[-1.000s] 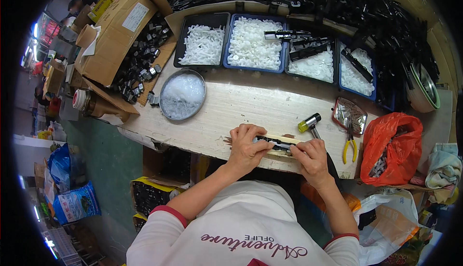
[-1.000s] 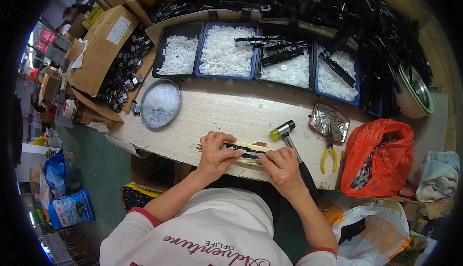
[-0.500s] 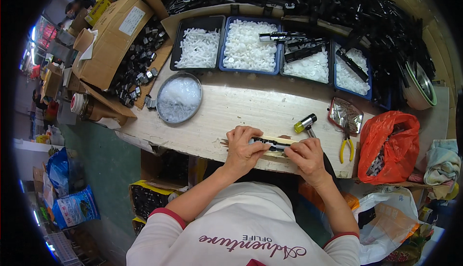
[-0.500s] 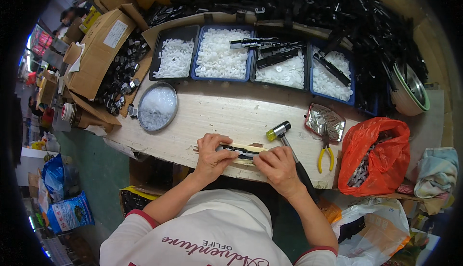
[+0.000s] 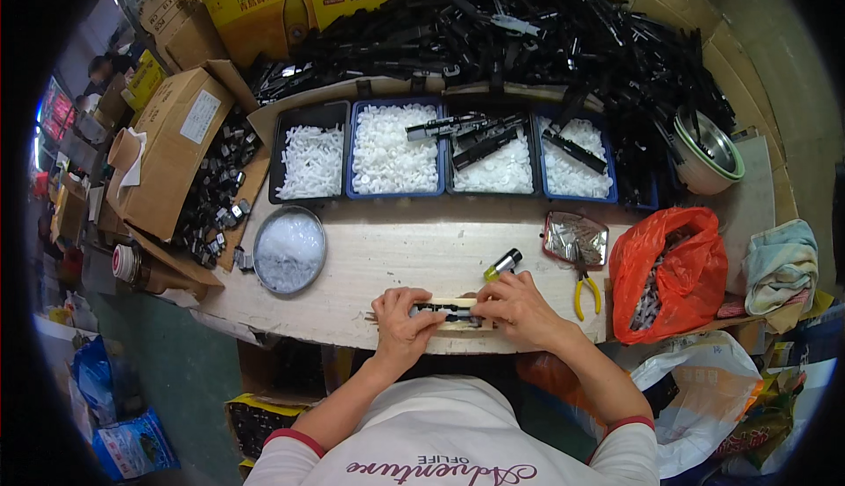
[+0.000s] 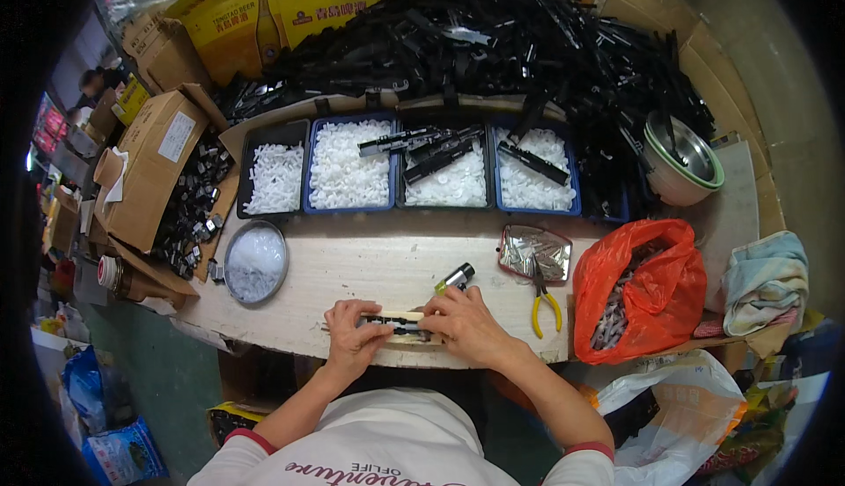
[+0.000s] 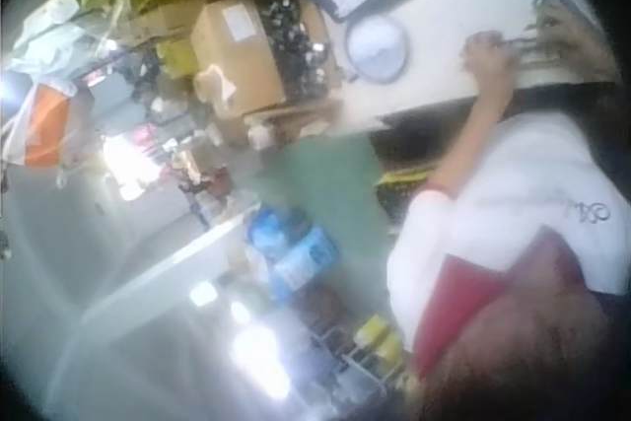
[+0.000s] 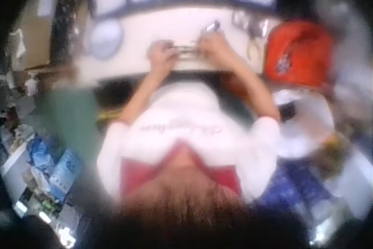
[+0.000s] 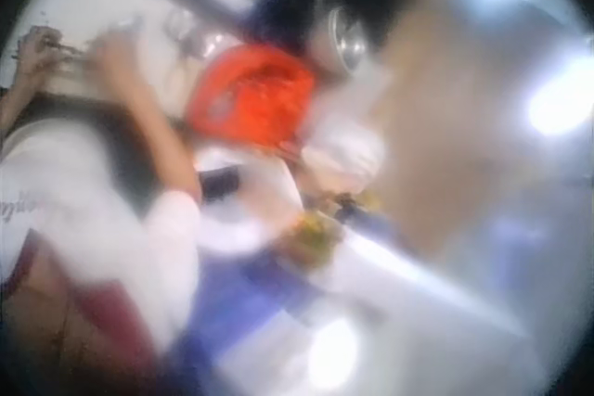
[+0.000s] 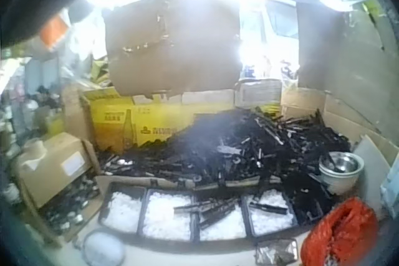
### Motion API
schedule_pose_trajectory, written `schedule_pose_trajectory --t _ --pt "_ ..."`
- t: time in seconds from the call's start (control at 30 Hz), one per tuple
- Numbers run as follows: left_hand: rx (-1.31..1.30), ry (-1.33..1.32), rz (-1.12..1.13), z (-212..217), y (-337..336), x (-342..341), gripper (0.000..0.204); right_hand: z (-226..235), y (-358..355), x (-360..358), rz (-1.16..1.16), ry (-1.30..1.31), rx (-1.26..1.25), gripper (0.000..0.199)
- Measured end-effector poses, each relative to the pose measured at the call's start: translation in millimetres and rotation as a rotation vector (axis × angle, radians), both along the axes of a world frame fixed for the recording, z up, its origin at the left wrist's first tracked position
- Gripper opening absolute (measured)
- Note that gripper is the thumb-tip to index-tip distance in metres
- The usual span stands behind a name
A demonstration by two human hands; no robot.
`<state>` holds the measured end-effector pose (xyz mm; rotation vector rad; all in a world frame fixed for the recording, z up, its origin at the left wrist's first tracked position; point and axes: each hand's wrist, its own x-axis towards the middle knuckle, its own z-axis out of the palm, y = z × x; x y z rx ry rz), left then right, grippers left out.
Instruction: The person assembles small lock mechanisms at a cluttered workbench. They place a lock body into a wooden jig, insert a metal pin, and strike it with a hammer. The person then uses pliers to adjust the pin and removes the assembled unit from the jig, placing it into a red plastic bag. This process is repeated for multiple units.
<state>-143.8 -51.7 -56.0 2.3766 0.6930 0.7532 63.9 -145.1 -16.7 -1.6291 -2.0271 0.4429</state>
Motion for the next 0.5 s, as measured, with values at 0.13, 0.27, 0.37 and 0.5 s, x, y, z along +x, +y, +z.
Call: schedule_pose_trajectory --t 0.13,0.27,0.37,0.5 --pt "0.012 -0.019 0.007 0.6 -2.3 -0.3 0.014 3.4 28.2 28.4 -0.215 -0.069 0.151 0.021" --pt "0.004 -0.025 -0.002 -0.6 -2.4 -1.6 0.014 10.5 68.9 88.9 -0.536 -0.292 0.367 0.021" --pt "0.001 -0.017 -0.009 -0.8 -1.6 -0.8 0.014 24.2 98.4 139.9 -0.686 -0.730 0.470 0.023" --pt "0.009 -0.017 -0.014 0.7 -1.1 -0.2 0.016 33.7 126.2 191.4 -0.696 -1.053 0.533 0.022"
